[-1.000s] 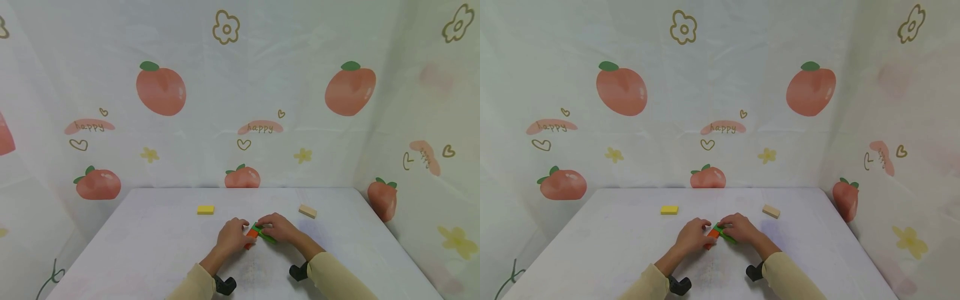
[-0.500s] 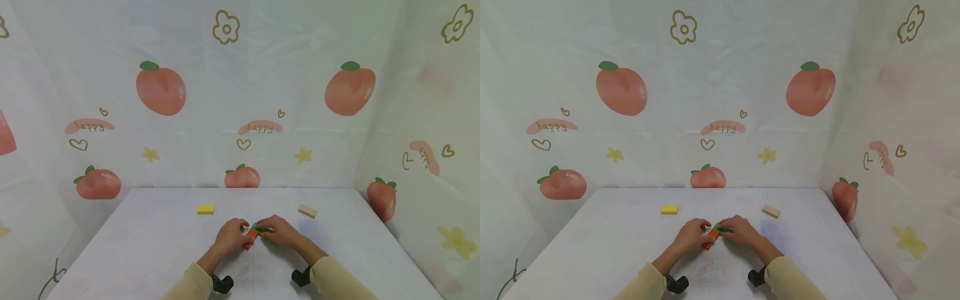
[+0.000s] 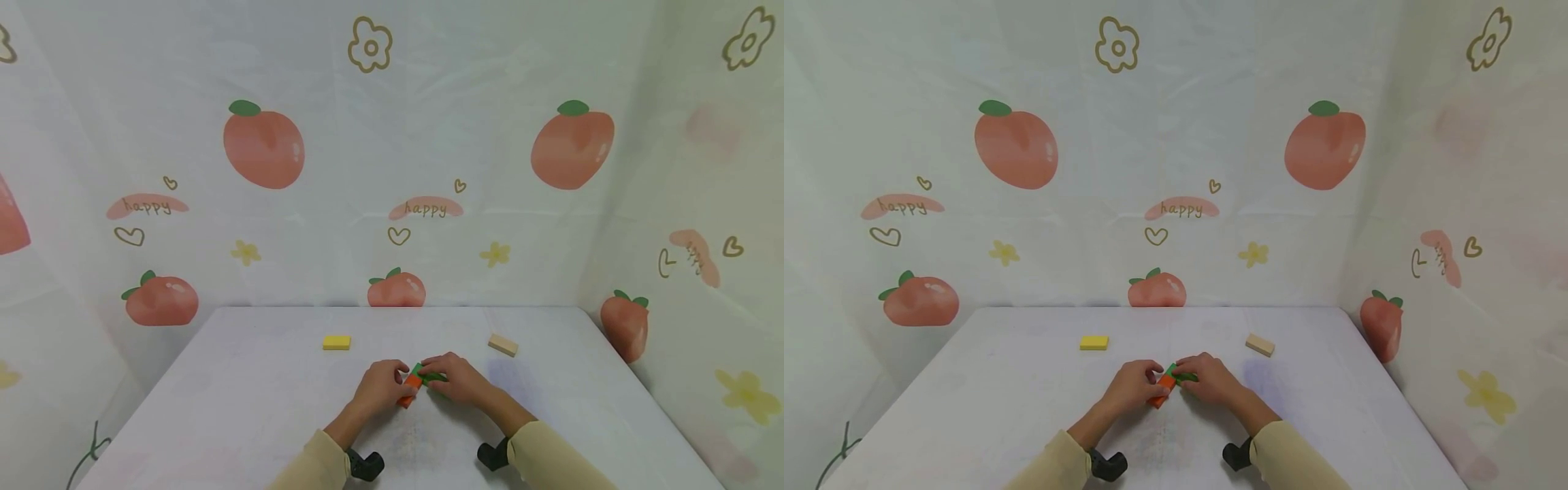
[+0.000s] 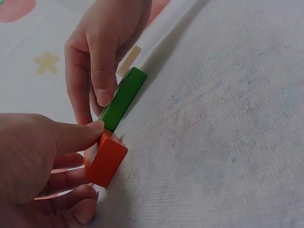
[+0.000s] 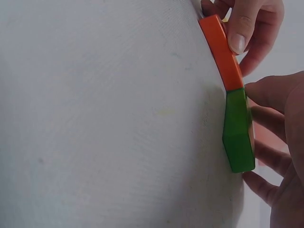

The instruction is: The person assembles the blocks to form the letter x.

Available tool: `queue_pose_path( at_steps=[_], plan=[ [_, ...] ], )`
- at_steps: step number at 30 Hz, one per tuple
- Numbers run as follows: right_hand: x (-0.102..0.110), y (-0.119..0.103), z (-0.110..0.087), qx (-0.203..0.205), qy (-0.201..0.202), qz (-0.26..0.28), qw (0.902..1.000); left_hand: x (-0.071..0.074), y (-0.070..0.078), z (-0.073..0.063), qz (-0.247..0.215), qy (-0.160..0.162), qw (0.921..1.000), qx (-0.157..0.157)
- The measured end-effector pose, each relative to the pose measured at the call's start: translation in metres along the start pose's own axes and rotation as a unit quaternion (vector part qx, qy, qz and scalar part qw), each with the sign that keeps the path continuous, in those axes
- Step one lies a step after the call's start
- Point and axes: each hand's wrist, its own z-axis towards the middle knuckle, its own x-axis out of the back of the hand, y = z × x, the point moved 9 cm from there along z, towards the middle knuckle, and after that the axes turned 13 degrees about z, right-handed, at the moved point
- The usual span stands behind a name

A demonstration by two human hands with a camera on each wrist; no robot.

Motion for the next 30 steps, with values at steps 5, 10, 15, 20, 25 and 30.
queue_pose_path(
  at_steps=[5, 10, 15, 20, 25, 30],
  plan=[
    [0.000, 0.002, 0.000, 0.002, 0.002, 0.001, 1.0000, -0.001, 0.000, 0.000, 0.002, 0.002, 1.0000, -0.007],
    [0.000, -0.001, -0.003, 0.015, 0.010, -0.014, 0.9997, 0.000, 0.000, 0.000, 0.008, 0.007, 0.9999, -0.008],
    [-0.002, -0.006, -0.007, 0.030, 0.009, -0.039, 0.9987, 0.006, -0.001, 0.000, 0.033, 0.031, 0.9989, -0.012],
    [-0.006, -0.009, -0.009, 0.034, -0.006, -0.044, 0.9984, 0.017, -0.005, 0.001, 0.034, 0.061, 0.9973, -0.022],
    [-0.007, -0.016, -0.012, 0.062, -0.007, -0.053, 0.9967, 0.027, -0.018, 0.007, 0.034, 0.104, 0.9939, -0.018],
    [-0.008, -0.014, -0.013, 0.063, -0.017, -0.052, 0.9965, 0.036, -0.033, 0.012, 0.048, 0.149, 0.9877, -0.006]
  ],
)
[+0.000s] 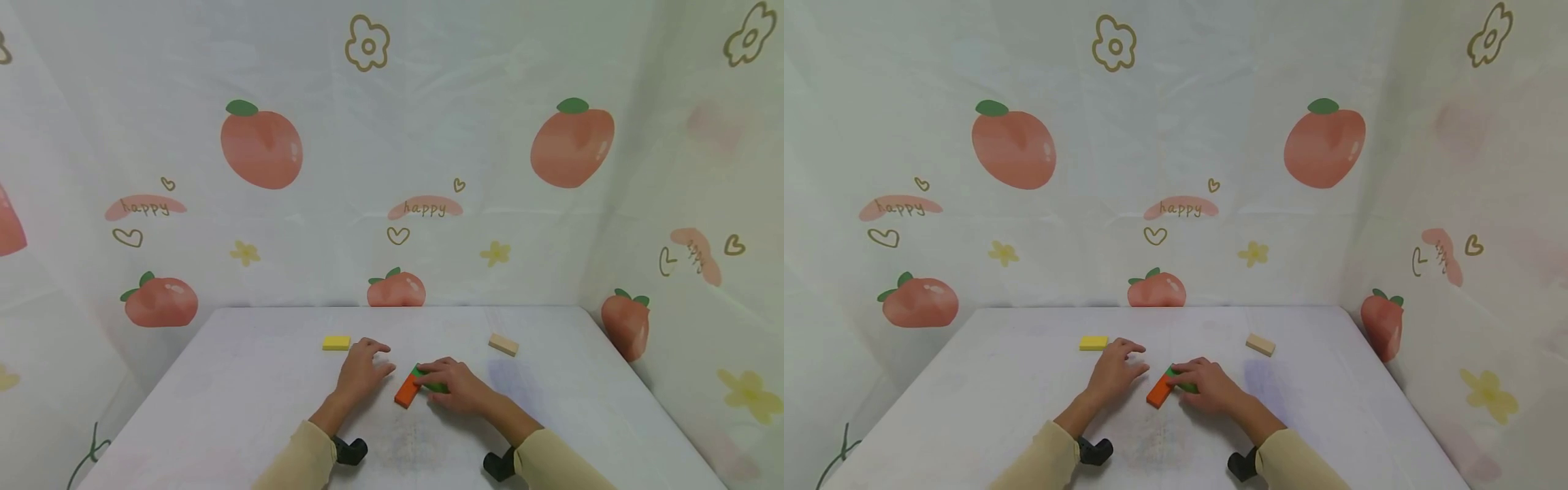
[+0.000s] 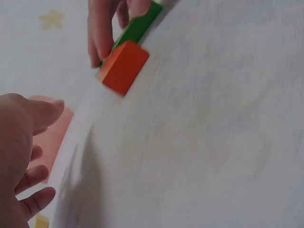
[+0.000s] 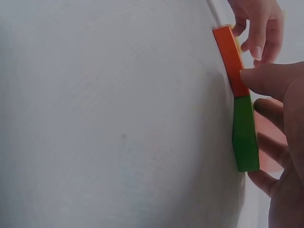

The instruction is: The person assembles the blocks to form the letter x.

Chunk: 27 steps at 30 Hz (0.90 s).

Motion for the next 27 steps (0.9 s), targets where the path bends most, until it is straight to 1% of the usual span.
queue_pose_path(
  at_steps=[4, 8, 11, 14, 20, 27],
  plan=[
    [-0.002, 0.002, -0.001, -0.012, -0.011, 0.007, 0.9998, 0.008, -0.012, 0.004, 0.019, 0.039, 0.9990, -0.004],
    [-0.002, 0.002, -0.003, -0.019, -0.015, 0.018, 0.9995, 0.020, -0.020, 0.006, 0.044, 0.088, 0.9945, -0.035],
    [-0.001, 0.001, -0.004, -0.019, -0.016, 0.025, 0.9994, 0.026, -0.026, 0.008, 0.071, 0.113, 0.9894, -0.056],
    [-0.001, 0.001, -0.005, -0.018, -0.018, 0.030, 0.9992, 0.027, -0.035, 0.010, 0.092, 0.115, 0.9872, -0.061],
    [-0.002, 0.004, -0.004, -0.025, -0.021, 0.033, 0.9989, 0.027, -0.051, 0.013, 0.118, 0.097, 0.9868, -0.053],
    [-0.004, 0.006, -0.005, -0.022, -0.020, 0.031, 0.9991, 0.028, -0.062, 0.013, 0.115, 0.082, 0.9891, -0.041]
  ],
)
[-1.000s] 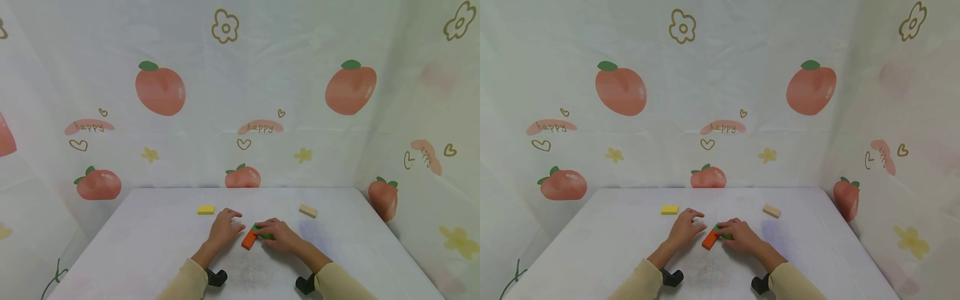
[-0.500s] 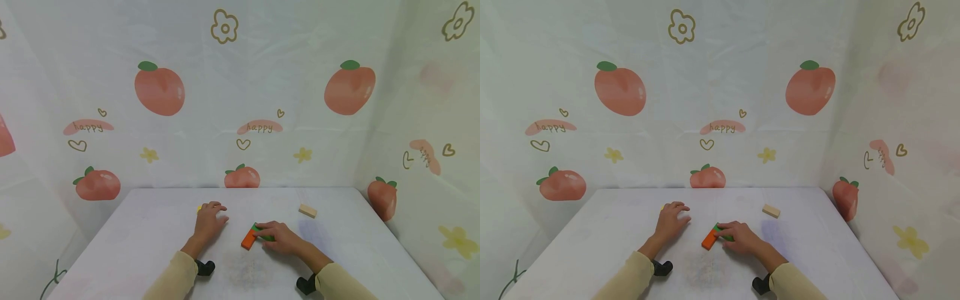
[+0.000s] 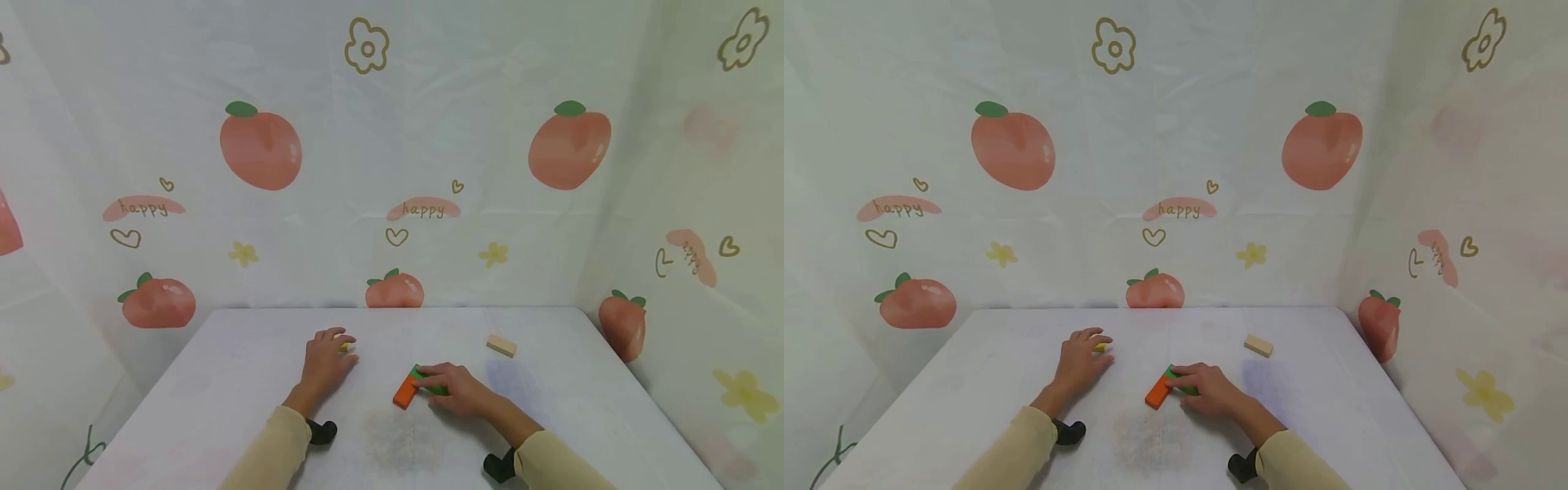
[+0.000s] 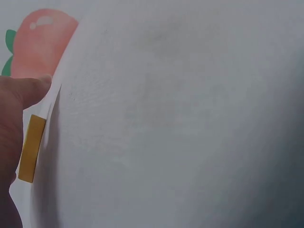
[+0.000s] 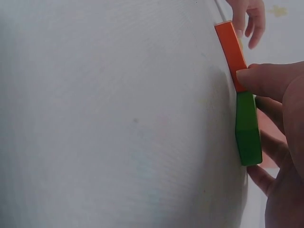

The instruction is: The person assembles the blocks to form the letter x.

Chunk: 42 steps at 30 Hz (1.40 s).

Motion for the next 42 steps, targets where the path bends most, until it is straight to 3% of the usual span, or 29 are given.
queue_pose_path(
  at_steps=[10, 13, 22, 35, 42],
  plan=[
    [-0.001, 0.003, 0.000, -0.007, -0.004, -0.001, 1.0000, -0.003, -0.011, 0.005, 0.032, -0.039, 0.9986, -0.012],
    [-0.002, 0.005, 0.000, -0.014, -0.005, -0.005, 0.9999, -0.008, -0.016, 0.007, 0.037, -0.064, 0.9972, -0.010],
    [-0.002, 0.002, -0.001, -0.012, -0.004, -0.006, 0.9999, -0.012, -0.028, 0.012, 0.022, -0.116, 0.9929, -0.014],
    [-0.002, 0.002, -0.002, -0.017, -0.006, -0.005, 0.9998, -0.011, -0.030, 0.019, 0.017, -0.176, 0.9842, -0.011],
    [-0.001, 0.000, -0.002, -0.010, -0.006, -0.004, 0.9999, -0.008, -0.028, 0.022, 0.023, -0.182, 0.9828, -0.020]
  ],
)
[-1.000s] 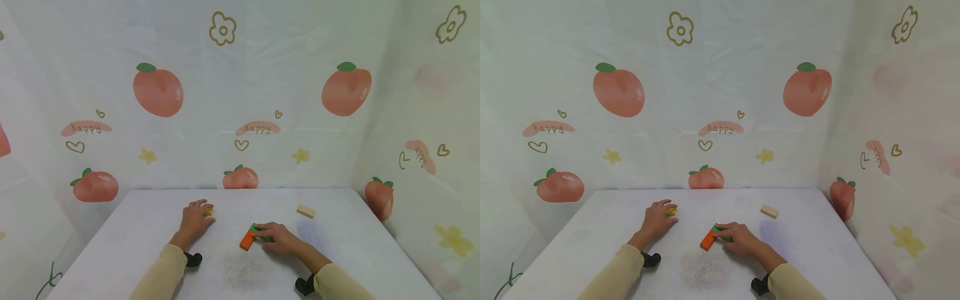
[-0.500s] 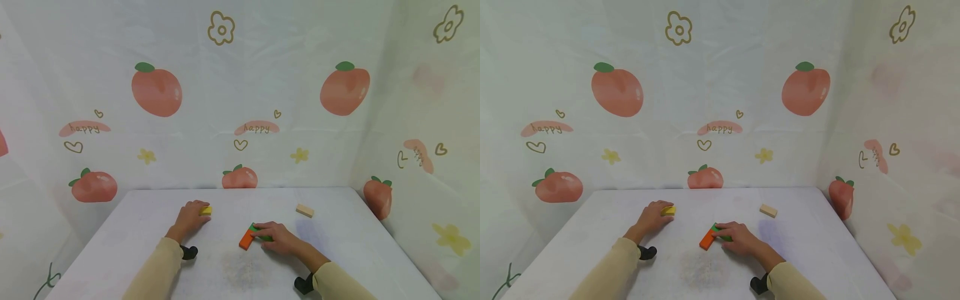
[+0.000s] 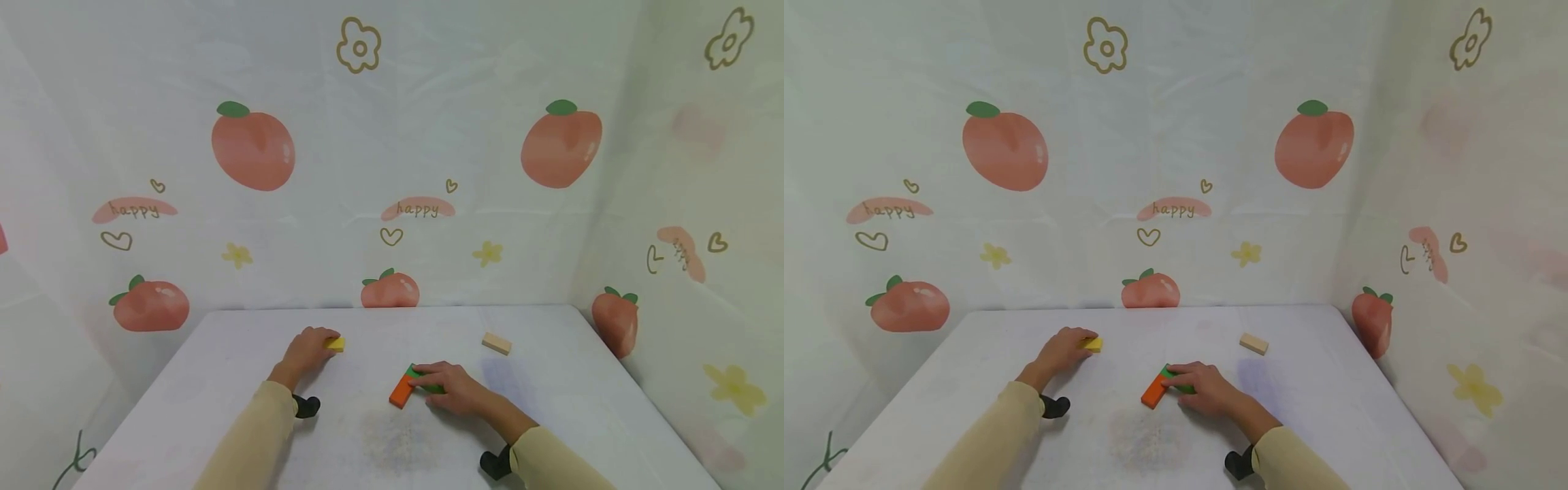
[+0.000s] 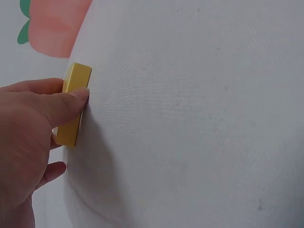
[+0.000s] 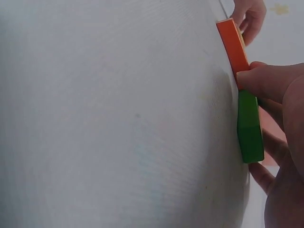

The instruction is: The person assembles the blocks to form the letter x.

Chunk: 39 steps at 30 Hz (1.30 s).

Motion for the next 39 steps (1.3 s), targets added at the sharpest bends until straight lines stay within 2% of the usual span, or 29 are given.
queue_pose_path(
  at_steps=[13, 22, 28, 39],
  plan=[
    [0.0001, -0.0003, 0.0003, 0.007, 0.002, 0.002, 1.0000, -0.0060, -0.0037, 0.0076, -0.018, 0.000, 0.9998, -0.001],
    [0.0005, -0.0009, -0.0004, 0.013, 0.004, 0.003, 0.9999, -0.0031, -0.0058, 0.0062, -0.048, 0.002, 0.9989, 0.001],
    [0.0007, -0.0016, -0.0010, 0.004, 0.002, 0.023, 0.9997, -0.0022, -0.0071, 0.0061, -0.069, 0.008, 0.9975, 0.010],
    [0.0003, 0.0014, -0.0006, -0.006, 0.000, 0.030, 0.9995, -0.0020, -0.0095, 0.0035, -0.111, 0.013, 0.9934, 0.025]
  ],
)
